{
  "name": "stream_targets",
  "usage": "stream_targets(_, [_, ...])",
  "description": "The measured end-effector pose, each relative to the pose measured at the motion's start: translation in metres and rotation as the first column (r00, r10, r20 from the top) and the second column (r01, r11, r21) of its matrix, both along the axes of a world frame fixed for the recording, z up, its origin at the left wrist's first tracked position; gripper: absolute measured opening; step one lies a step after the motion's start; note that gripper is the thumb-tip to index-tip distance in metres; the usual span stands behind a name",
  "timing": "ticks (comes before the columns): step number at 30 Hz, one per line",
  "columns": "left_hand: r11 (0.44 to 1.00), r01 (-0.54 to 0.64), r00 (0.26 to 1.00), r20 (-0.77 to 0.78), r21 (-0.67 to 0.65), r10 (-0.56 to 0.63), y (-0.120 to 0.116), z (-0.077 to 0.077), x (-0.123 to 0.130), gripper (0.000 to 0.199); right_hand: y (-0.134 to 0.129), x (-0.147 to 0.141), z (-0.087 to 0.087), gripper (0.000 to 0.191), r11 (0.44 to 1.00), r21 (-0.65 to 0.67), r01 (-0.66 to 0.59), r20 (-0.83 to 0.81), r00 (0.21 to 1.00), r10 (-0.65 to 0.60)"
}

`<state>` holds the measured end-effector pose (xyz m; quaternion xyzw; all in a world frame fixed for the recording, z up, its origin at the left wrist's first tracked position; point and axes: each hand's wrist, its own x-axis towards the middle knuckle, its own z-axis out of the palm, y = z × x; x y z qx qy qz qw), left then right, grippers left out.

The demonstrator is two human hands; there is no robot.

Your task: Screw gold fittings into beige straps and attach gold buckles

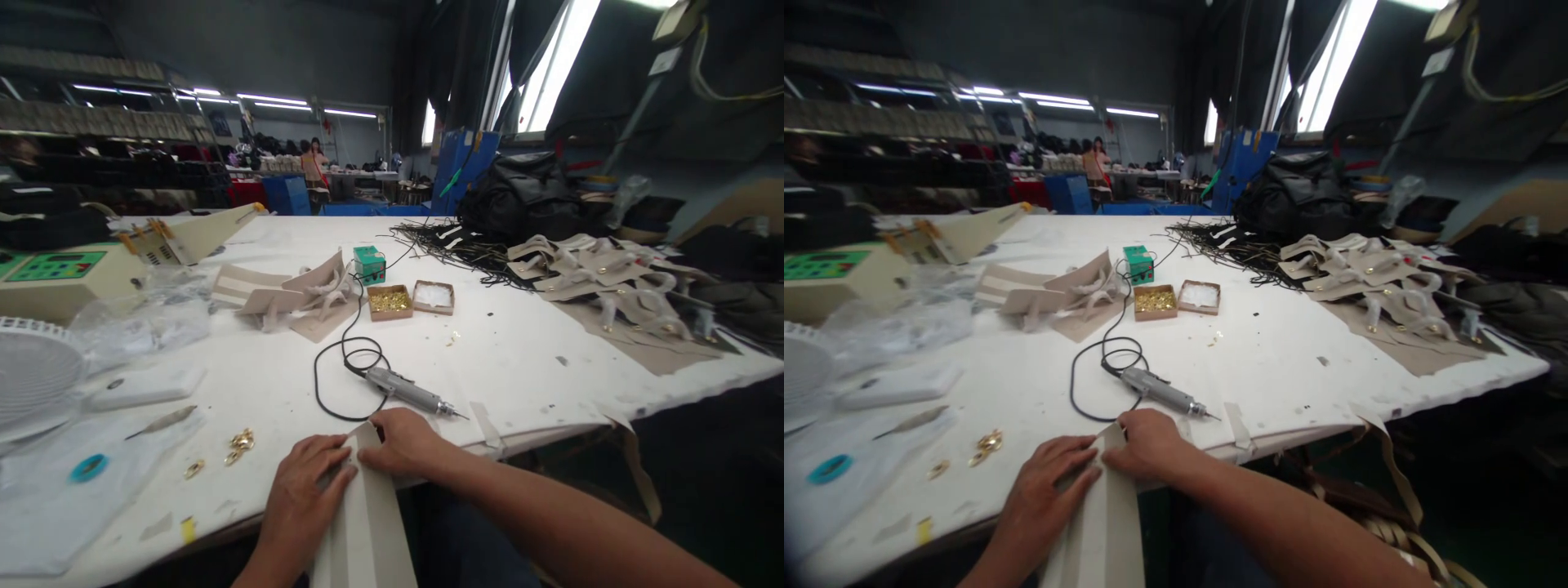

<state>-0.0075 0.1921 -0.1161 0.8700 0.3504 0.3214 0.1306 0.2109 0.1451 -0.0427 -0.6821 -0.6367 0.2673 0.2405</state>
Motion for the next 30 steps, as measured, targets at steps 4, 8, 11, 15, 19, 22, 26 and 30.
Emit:
stream_targets(4, [1.0, -0.015, 1.0, -0.008, 0.007, 0.015, 0.002, -0.004, 0.0, 0.022, -0.013, 0.063, -0.006, 0.018, 0.982, 0.119, 0.148, 0.038, 0.987, -0.154])
stream_targets(8, [0.999, -0.021, 1.0, -0.015, 0.026, 0.022, 0.005, -0.011, -0.002, 0.028, -0.021, 0.175, -0.015, 0.02, 0.903, 0.171, 0.394, 0.174, 0.89, -0.421])
stream_targets(11, [0.998, -0.022, 1.0, -0.017, 0.058, 0.023, 0.008, -0.012, -0.003, 0.032, -0.024, 0.252, -0.025, 0.024, 0.816, 0.168, 0.553, 0.28, 0.767, -0.577])
stream_targets(15, [0.995, -0.029, 0.998, -0.056, 0.099, 0.035, 0.008, -0.008, -0.002, 0.035, -0.018, 0.307, -0.042, 0.029, 0.768, 0.147, 0.623, 0.356, 0.691, -0.629])
stream_targets(19, [0.992, -0.034, 0.995, -0.086, 0.119, 0.045, 0.006, -0.003, -0.002, 0.036, -0.008, 0.323, -0.054, 0.026, 0.773, 0.121, 0.623, 0.392, 0.685, -0.614])
stream_targets(22, [0.992, -0.039, 0.993, -0.103, 0.12, 0.052, 0.006, -0.003, -0.002, 0.034, -0.005, 0.327, -0.056, 0.027, 0.779, 0.118, 0.616, 0.419, 0.68, -0.602])
stream_targets(26, [0.993, -0.05, 0.992, -0.111, 0.108, 0.062, 0.006, -0.006, -0.003, 0.034, -0.006, 0.331, -0.052, 0.029, 0.809, 0.116, 0.577, 0.45, 0.695, -0.56])
stream_targets(30, [0.992, -0.05, 0.992, -0.112, 0.118, 0.064, 0.006, -0.006, -0.004, 0.032, -0.004, 0.331, -0.044, 0.026, 0.819, 0.116, 0.562, 0.469, 0.696, -0.544])
